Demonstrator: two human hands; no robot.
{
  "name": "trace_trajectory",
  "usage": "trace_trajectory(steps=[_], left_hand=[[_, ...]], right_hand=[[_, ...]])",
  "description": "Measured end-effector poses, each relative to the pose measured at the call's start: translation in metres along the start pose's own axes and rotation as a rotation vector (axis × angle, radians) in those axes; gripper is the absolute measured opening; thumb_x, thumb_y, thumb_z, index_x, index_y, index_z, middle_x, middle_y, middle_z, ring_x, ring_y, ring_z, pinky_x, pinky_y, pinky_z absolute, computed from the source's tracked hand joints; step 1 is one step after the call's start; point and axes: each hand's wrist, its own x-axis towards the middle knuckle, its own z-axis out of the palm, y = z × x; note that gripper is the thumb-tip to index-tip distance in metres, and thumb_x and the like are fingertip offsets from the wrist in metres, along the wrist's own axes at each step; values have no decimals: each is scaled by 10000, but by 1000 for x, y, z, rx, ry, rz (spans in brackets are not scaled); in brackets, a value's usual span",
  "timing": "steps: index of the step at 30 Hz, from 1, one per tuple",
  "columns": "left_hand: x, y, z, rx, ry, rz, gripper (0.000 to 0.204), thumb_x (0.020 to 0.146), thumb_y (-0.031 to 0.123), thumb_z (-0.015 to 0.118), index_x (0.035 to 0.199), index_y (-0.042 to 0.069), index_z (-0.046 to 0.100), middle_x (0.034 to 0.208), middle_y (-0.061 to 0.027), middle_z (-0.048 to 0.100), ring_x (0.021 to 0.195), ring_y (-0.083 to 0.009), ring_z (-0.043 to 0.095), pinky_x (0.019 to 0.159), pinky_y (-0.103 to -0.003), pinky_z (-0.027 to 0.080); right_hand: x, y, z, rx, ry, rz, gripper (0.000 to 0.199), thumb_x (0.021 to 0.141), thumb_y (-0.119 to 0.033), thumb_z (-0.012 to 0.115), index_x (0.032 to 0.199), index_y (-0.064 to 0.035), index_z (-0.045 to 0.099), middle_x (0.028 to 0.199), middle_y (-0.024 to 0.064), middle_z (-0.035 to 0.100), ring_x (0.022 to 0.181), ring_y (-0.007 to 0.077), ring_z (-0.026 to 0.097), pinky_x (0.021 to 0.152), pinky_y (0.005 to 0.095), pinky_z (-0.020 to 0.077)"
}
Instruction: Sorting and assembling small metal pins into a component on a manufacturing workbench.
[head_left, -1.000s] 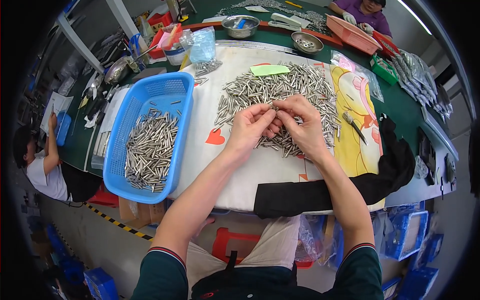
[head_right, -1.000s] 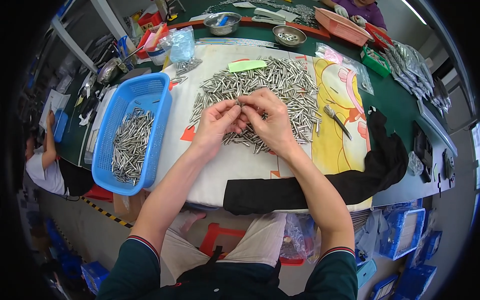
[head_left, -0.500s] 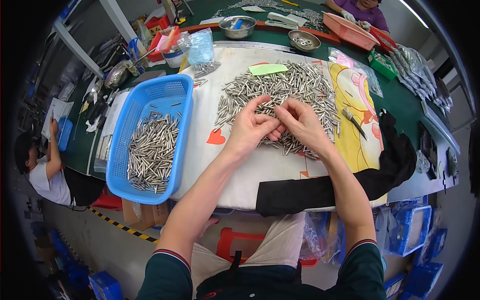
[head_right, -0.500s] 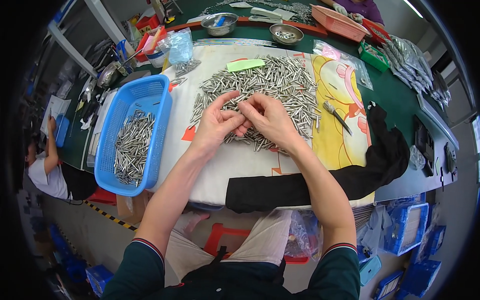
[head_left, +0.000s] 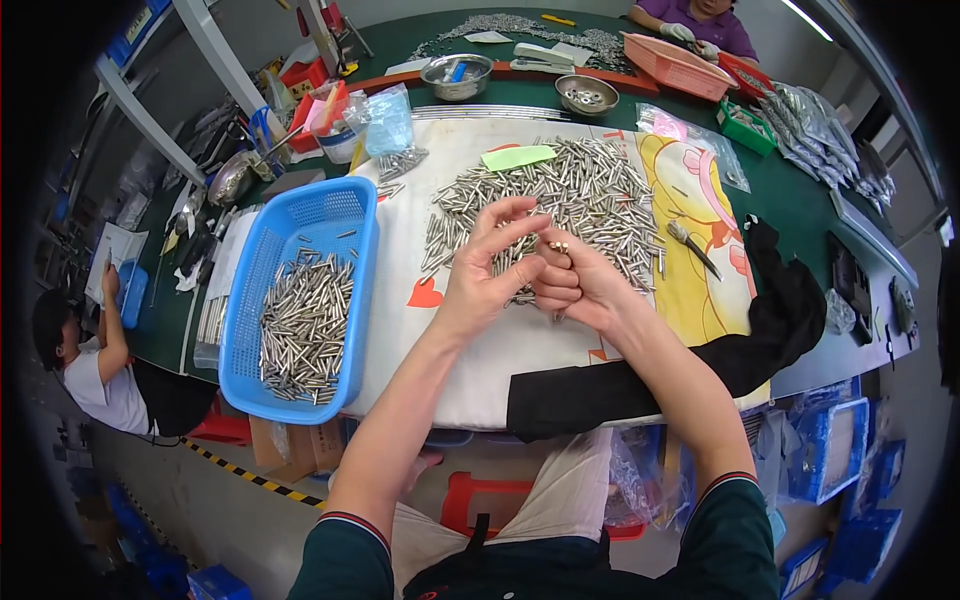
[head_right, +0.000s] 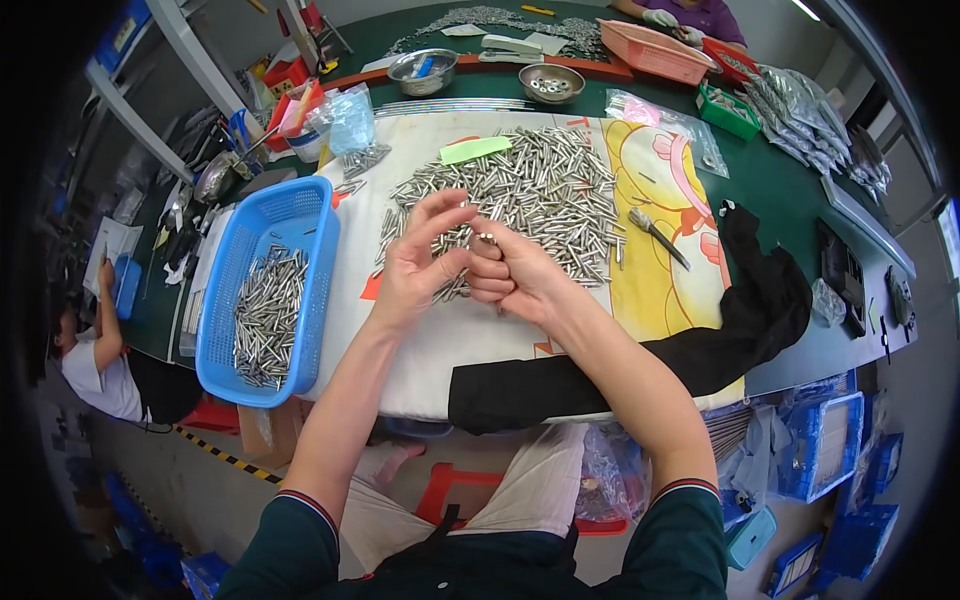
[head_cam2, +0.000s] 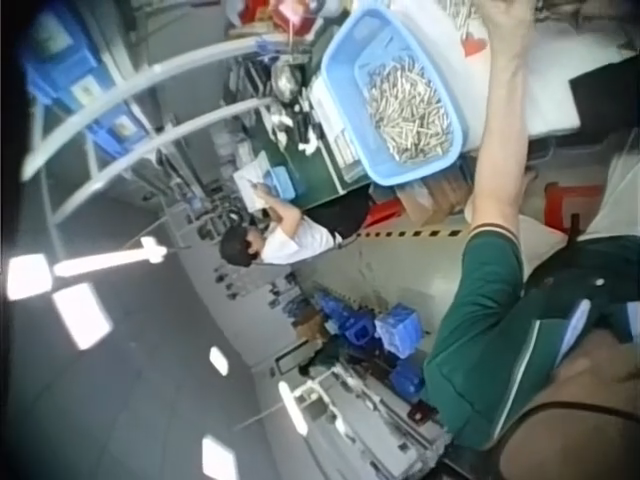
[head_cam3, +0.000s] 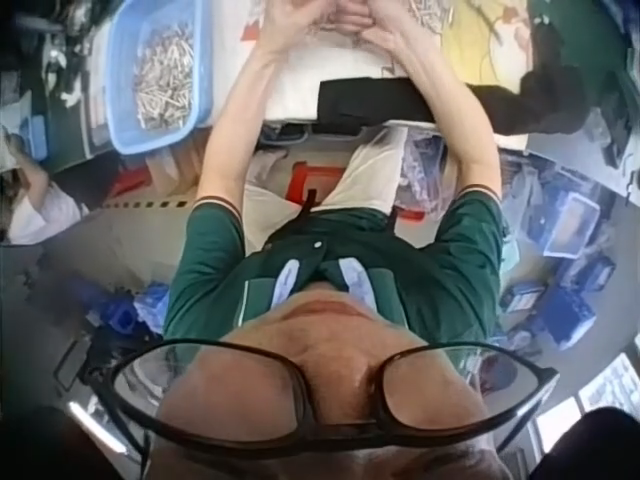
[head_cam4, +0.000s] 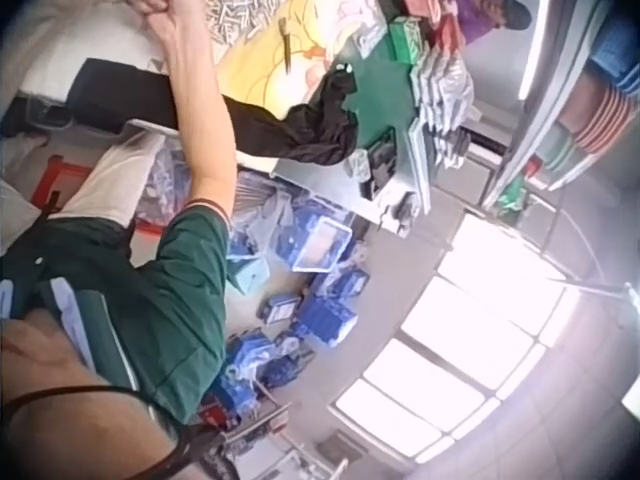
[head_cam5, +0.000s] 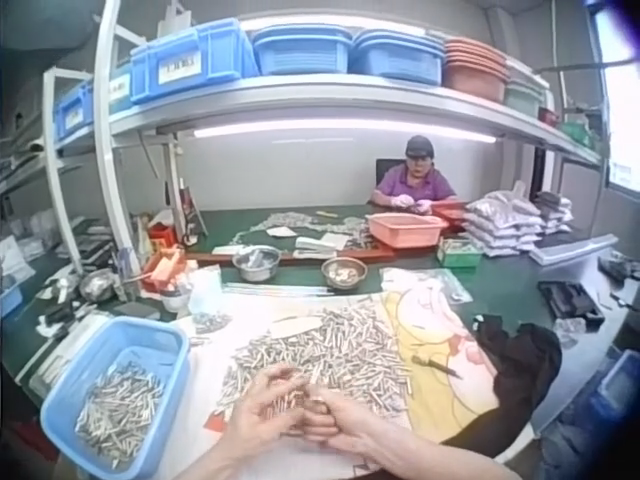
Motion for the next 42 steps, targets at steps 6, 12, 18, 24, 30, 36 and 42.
trace_trajectory(steps=[6,12,18,24,30,36,42], left_hand=[[-1,-4,2,125,-80,-91,192,784,95,620,962,56,680,1127,-57,602,1108,-183,486,960,-318,359],[-1,-9,3,-206,-78,-266,167,774,69,636,929,21,675,1102,-78,613,981,-147,556,869,-288,422],[-1,-6,0,-156,-61,-335,130,758,-23,621,880,3,657,1067,-104,605,982,-142,552,854,-285,429],[-1,-5,1,-54,-70,-147,169,719,-47,641,863,31,682,1031,-87,616,955,-152,568,844,-277,439],[-2,-4,2,75,-61,-95,205,700,-42,648,871,59,696,996,-79,627,947,-156,574,835,-276,450],[-1,-5,6,59,-47,-93,149,700,31,655,844,54,688,943,-51,639,919,-168,567,822,-293,433],[-5,-4,0,-178,19,-208,126,769,32,627,885,18,675,1047,-78,631,920,-150,582,821,-276,453]], right_hand=[[5,15,4,156,155,216,386,928,-228,375,547,-177,344,417,-69,252,332,46,221,332,203,171],[3,13,5,176,154,227,385,925,-218,369,544,-185,331,423,-69,251,331,46,208,331,203,163],[4,13,8,173,189,221,399,945,-276,363,557,-193,327,436,-73,236,354,45,209,346,203,160],[5,13,3,166,157,188,404,941,-340,393,566,-200,334,441,-80,232,368,40,213,358,202,162],[6,13,3,144,188,194,410,937,-340,404,556,-205,332,435,-84,222,366,41,208,360,201,159],[5,17,-8,171,116,166,315,915,-326,466,635,-182,458,424,-84,258,355,36,214,356,200,163],[3,16,19,-46,182,117,455,945,-397,376,556,-161,361,439,-64,257,370,58,213,364,220,173]])
